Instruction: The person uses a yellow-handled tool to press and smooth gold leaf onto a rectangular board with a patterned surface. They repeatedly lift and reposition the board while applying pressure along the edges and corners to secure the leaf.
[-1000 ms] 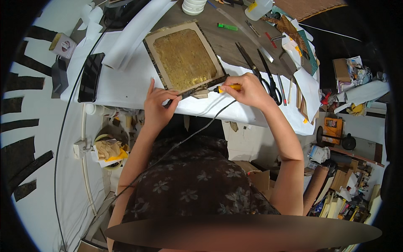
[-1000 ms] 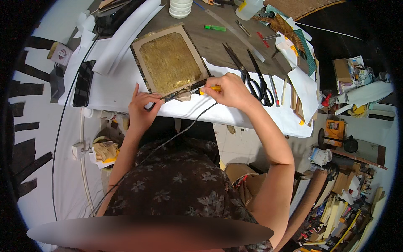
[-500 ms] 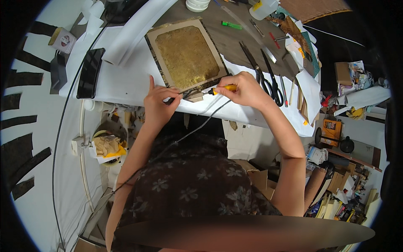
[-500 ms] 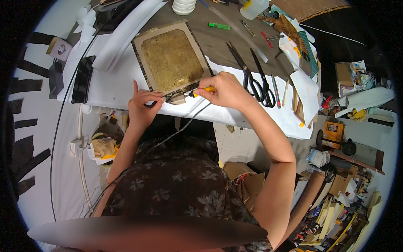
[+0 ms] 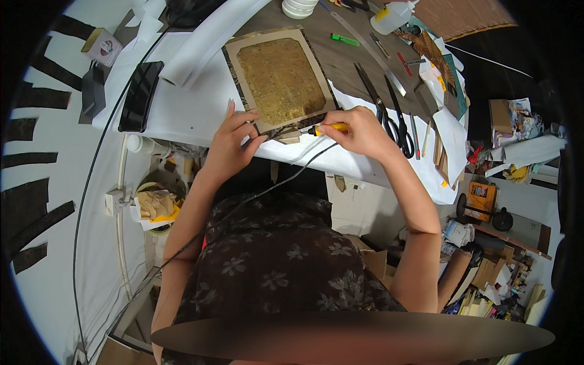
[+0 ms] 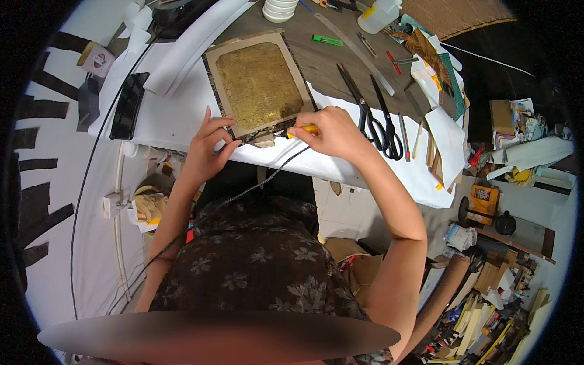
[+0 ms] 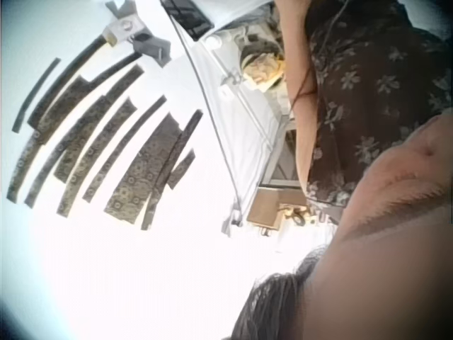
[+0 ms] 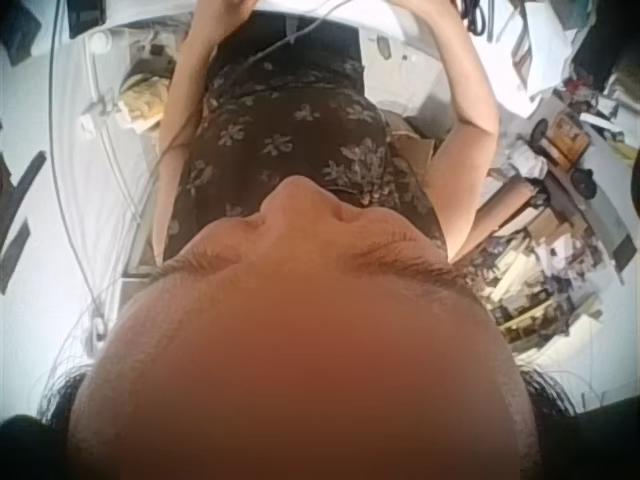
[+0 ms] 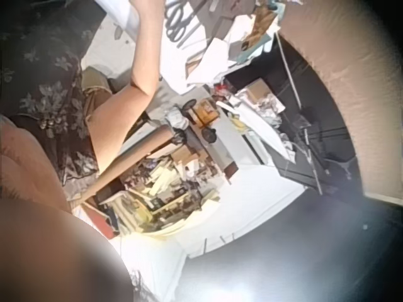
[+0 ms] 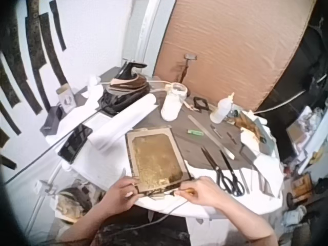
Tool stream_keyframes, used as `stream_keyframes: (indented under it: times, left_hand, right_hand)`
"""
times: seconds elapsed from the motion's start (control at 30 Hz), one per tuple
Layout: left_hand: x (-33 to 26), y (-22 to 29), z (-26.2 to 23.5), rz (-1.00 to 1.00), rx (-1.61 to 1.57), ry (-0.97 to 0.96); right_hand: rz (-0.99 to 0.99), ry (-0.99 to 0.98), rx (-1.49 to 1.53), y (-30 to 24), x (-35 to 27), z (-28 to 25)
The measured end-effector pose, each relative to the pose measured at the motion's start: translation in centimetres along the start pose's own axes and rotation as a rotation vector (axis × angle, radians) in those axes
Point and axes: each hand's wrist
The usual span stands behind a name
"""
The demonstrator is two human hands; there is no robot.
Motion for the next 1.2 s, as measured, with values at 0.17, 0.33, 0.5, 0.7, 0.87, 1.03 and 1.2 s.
stream_keyframes:
  times: [0.17,0.33,0.5,0.7,0.87,1.03,1.2]
  left_hand:
    - [-0.2,-0.3,0.4,-0.037,-0.02,0.017]
    - [-0.4,-0.4,0.6,-0.058,-0.024,0.003]
    - [-0.2,0.1,0.1,-0.069,-0.048,0.004]
    - [-0.2,-0.1,0.2,-0.131,-0.082,-0.015]
    - [-0.1,-0.4,0.1,-0.134,-0.106,-0.02]
    - [-0.2,-0.7,0.0,-0.139,-0.133,-0.014]
    - [0.1,-0.5,0.0,-0.098,-0.085,0.009]
  right_hand:
    - [-0.042,-0.011,0.059,-0.6,0.2,0.4]
    - [-0.051,-0.008,-0.041,-1.0,0.6,0.6]
    - [-0.029,-0.016,0.017,-2.1,0.5,0.8]
    - [-0.038,0.014,0.099,-2.4,0.0,1.4]
    - [-0.011,0.007,0.043,-3.1,-0.5,2.1]
    - [0.044,0.042,0.03,-5.0,-0.8,2.1]
    - [0.105,0.072,-0.066,-6.2,-0.6,2.8]
Point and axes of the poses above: each hand's wrist, its own x-axis towards the middle knuckle, its own z-axis out of the palm, y = z × x, and after that the axes turned 1 degree about -y, right-handed
